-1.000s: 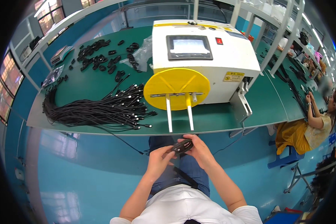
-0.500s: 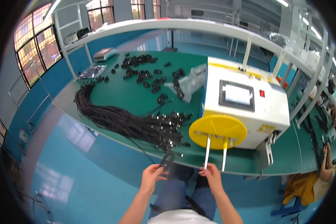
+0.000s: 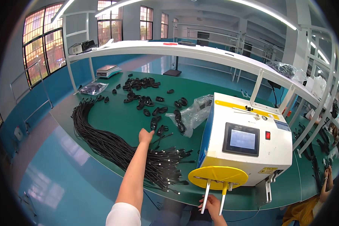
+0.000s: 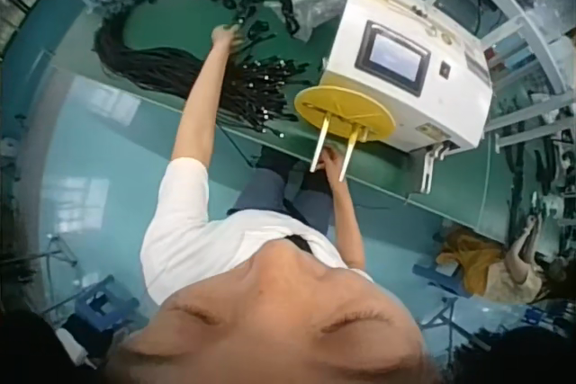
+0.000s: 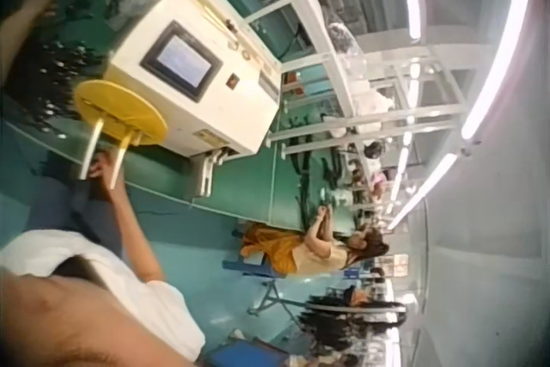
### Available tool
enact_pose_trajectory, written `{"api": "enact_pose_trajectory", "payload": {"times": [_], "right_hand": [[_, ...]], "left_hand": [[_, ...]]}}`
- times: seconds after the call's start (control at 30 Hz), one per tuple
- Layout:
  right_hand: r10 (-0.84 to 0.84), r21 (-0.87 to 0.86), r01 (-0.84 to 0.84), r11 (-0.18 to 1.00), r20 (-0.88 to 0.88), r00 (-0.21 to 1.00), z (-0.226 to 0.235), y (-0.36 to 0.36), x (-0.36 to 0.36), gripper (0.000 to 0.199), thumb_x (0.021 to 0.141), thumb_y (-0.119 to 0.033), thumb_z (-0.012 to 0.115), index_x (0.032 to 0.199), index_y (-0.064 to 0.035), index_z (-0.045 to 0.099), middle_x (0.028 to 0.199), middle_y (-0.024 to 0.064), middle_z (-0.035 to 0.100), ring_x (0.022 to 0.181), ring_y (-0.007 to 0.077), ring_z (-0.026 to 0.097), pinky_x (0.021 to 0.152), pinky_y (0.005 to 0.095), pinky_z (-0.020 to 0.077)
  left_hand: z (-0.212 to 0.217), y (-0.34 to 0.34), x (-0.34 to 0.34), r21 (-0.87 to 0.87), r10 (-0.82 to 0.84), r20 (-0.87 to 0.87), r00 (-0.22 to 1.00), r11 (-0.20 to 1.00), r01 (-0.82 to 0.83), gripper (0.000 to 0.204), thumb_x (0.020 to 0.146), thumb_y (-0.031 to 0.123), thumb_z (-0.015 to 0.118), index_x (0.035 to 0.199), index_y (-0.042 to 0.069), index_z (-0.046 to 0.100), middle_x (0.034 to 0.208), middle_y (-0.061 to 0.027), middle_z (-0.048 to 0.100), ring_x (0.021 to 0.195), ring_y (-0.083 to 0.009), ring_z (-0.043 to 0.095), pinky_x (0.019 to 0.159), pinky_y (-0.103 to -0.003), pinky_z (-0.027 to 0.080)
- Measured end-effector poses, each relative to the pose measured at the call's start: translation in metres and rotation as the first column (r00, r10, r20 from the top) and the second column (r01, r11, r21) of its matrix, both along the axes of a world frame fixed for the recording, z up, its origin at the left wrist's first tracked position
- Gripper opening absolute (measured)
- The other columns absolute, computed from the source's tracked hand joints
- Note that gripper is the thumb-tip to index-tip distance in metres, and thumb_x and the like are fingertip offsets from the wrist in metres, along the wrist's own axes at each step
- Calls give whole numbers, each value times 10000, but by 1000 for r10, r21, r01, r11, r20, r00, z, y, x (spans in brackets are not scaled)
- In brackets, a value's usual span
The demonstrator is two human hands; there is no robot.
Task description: Bundling and winding electrical cables using an automated winding machine.
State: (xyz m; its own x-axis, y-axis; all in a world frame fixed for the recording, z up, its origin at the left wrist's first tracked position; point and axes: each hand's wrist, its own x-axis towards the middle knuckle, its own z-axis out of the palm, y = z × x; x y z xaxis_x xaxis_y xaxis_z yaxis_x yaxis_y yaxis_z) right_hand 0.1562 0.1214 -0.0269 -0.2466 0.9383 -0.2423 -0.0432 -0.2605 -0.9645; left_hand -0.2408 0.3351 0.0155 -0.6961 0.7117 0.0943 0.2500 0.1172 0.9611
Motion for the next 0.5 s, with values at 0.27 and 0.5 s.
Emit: {"api": "enact_pose_trajectory", "payload": {"times": [0.27,0.5], "right_hand": [[20,-15,-20,1000,-6,1000,3,1,3,233,879,1,423,1097,70,464,896,190,578,652,242,635,555,340,570],[42,21,-42,999,11,999,3,-2,3,230,874,2,433,1088,77,470,891,190,576,659,237,633,551,339,568]], "left_hand": [[12,-59,34,-292,-337,-637,694,938,188,195,740,196,670,838,27,657,852,-166,640,820,-347,599,730,-423,478],[31,-90,28,-458,-497,-560,663,853,252,230,710,236,702,797,28,659,811,-166,628,804,-325,596,713,-412,472]]}}
